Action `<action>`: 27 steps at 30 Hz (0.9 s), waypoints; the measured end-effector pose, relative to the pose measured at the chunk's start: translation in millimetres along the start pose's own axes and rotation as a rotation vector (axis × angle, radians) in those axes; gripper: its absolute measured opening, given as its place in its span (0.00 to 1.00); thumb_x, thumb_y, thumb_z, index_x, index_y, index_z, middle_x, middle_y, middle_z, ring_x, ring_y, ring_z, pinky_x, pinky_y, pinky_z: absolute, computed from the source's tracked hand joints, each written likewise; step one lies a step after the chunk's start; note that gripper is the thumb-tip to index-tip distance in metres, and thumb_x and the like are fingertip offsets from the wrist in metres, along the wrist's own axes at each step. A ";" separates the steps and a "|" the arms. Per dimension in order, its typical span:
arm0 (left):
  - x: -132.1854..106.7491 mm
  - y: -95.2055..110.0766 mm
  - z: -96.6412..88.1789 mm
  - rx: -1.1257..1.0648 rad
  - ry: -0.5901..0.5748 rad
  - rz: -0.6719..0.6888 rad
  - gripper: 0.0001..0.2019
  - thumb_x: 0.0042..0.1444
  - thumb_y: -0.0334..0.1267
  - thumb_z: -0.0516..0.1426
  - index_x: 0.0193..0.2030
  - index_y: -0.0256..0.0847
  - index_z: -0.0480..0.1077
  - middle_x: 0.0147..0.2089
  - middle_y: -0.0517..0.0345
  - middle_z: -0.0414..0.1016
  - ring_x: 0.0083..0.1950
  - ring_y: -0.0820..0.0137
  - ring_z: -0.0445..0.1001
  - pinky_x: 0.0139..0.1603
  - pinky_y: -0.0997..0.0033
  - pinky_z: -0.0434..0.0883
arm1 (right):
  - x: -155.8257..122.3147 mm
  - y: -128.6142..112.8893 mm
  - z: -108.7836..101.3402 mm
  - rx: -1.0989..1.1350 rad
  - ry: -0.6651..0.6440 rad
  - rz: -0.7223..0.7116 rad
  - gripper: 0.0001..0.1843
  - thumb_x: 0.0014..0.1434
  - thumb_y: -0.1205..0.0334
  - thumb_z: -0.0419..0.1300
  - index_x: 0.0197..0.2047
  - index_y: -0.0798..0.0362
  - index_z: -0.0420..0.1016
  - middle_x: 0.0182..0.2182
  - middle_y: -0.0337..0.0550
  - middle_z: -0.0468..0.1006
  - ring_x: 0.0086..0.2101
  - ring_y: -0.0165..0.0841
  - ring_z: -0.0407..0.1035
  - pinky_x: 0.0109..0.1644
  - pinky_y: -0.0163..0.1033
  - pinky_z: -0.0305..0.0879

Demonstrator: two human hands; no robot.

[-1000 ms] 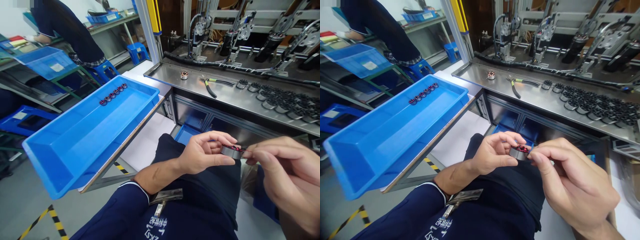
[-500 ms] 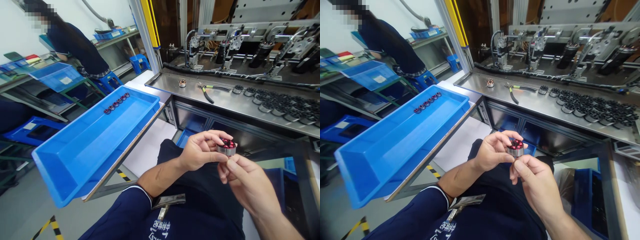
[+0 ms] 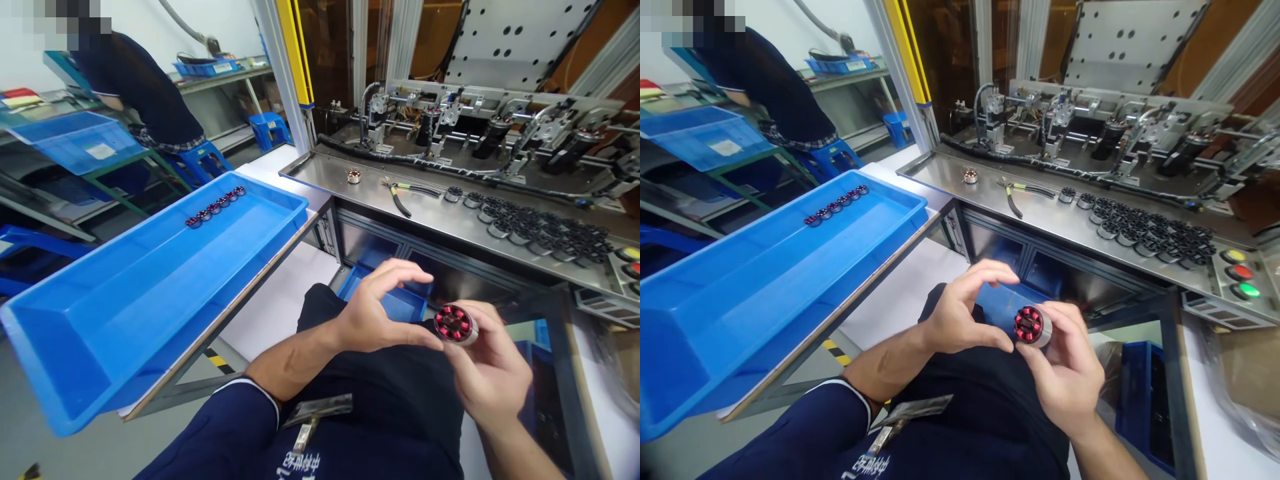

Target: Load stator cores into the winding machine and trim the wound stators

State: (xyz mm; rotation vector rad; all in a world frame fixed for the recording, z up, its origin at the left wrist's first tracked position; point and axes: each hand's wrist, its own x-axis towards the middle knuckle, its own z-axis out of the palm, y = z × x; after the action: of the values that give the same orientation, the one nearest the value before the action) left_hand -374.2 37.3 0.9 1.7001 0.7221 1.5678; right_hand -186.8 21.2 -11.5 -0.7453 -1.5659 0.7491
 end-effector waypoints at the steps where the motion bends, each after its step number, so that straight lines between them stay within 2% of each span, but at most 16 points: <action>1: -1.1 3.4 0.7 0.027 -0.031 -0.023 0.36 0.36 0.49 0.77 0.53 0.38 0.77 0.50 0.47 0.80 0.51 0.62 0.78 0.53 0.65 0.74 | -0.1 2.0 -2.8 -0.128 0.024 -0.136 0.24 0.54 0.66 0.73 0.54 0.47 0.79 0.43 0.46 0.77 0.42 0.37 0.72 0.42 0.41 0.71; 3: -2.8 9.7 4.0 0.035 -0.109 -0.075 0.32 0.41 0.50 0.75 0.52 0.36 0.78 0.45 0.48 0.81 0.43 0.66 0.78 0.46 0.69 0.75 | -0.1 5.0 -7.3 -0.282 0.024 -0.327 0.31 0.53 0.70 0.73 0.60 0.48 0.77 0.43 0.47 0.77 0.42 0.38 0.72 0.43 0.42 0.70; 4: -3.1 12.1 6.1 0.032 -0.131 -0.099 0.31 0.43 0.51 0.74 0.52 0.36 0.78 0.45 0.48 0.82 0.42 0.66 0.78 0.45 0.69 0.75 | -0.2 5.5 -8.9 -0.326 0.009 -0.374 0.33 0.53 0.70 0.72 0.62 0.48 0.75 0.44 0.48 0.77 0.42 0.39 0.72 0.43 0.43 0.70; 7: -2.4 15.5 11.2 0.057 -0.137 -0.112 0.27 0.48 0.53 0.71 0.50 0.36 0.79 0.46 0.47 0.83 0.43 0.66 0.80 0.47 0.67 0.76 | -0.1 1.5 -12.6 -0.350 -0.041 -0.390 0.35 0.53 0.71 0.71 0.65 0.49 0.73 0.46 0.50 0.76 0.44 0.42 0.71 0.44 0.47 0.70; 11: -1.8 15.7 11.8 0.200 -0.083 0.040 0.21 0.52 0.46 0.70 0.50 0.37 0.79 0.47 0.46 0.84 0.48 0.62 0.81 0.52 0.64 0.75 | 0.9 -11.3 -14.8 -0.167 -0.112 -0.221 0.29 0.55 0.72 0.67 0.60 0.50 0.75 0.47 0.50 0.74 0.47 0.41 0.70 0.46 0.46 0.69; 14: -2.8 16.4 11.1 0.292 -0.078 0.173 0.19 0.55 0.41 0.68 0.52 0.37 0.78 0.48 0.45 0.84 0.49 0.61 0.82 0.53 0.62 0.74 | 1.1 -16.6 -11.3 -0.117 -0.076 -0.185 0.21 0.54 0.73 0.69 0.51 0.51 0.78 0.41 0.45 0.75 0.42 0.37 0.70 0.41 0.43 0.68; 16: -4.0 16.8 11.4 0.300 -0.073 0.208 0.17 0.57 0.39 0.66 0.52 0.36 0.77 0.49 0.44 0.83 0.51 0.62 0.82 0.53 0.63 0.75 | 0.5 -17.9 -7.3 -0.143 -0.020 -0.178 0.16 0.55 0.75 0.69 0.45 0.51 0.79 0.38 0.43 0.76 0.38 0.35 0.71 0.38 0.41 0.66; 18: -5.5 15.8 12.3 0.253 -0.064 0.186 0.15 0.58 0.37 0.66 0.51 0.36 0.78 0.50 0.44 0.82 0.51 0.64 0.81 0.54 0.65 0.77 | -0.2 -19.4 -3.4 -0.120 0.076 -0.116 0.11 0.57 0.76 0.67 0.40 0.52 0.80 0.35 0.42 0.77 0.35 0.34 0.71 0.37 0.40 0.65; 21: -8.5 11.3 14.4 0.081 -0.034 0.063 0.16 0.55 0.39 0.68 0.50 0.36 0.78 0.50 0.46 0.81 0.50 0.65 0.81 0.49 0.69 0.80 | -0.4 -22.6 0.3 0.073 0.199 0.098 0.05 0.61 0.72 0.66 0.35 0.53 0.78 0.31 0.41 0.77 0.33 0.33 0.71 0.36 0.40 0.66; 24: -11.0 6.2 16.1 -0.099 -0.040 -0.084 0.20 0.52 0.40 0.70 0.50 0.36 0.78 0.52 0.44 0.79 0.49 0.65 0.80 0.42 0.71 0.81 | 0.0 -23.0 0.2 0.224 0.209 0.255 0.08 0.62 0.68 0.66 0.30 0.53 0.76 0.27 0.40 0.74 0.31 0.32 0.69 0.36 0.39 0.66; 27: -11.0 5.3 15.6 -0.126 -0.051 -0.068 0.19 0.51 0.39 0.71 0.49 0.35 0.78 0.52 0.44 0.79 0.49 0.65 0.80 0.42 0.71 0.82 | -0.7 -15.4 -6.1 0.298 0.193 0.344 0.11 0.61 0.64 0.68 0.28 0.53 0.74 0.25 0.39 0.70 0.29 0.31 0.67 0.35 0.38 0.66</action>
State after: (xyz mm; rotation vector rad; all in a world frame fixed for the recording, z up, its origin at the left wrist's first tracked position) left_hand -360.3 23.5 -1.7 1.6017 0.6348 1.4862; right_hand -181.4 11.9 1.1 -0.8454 -1.1327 1.1010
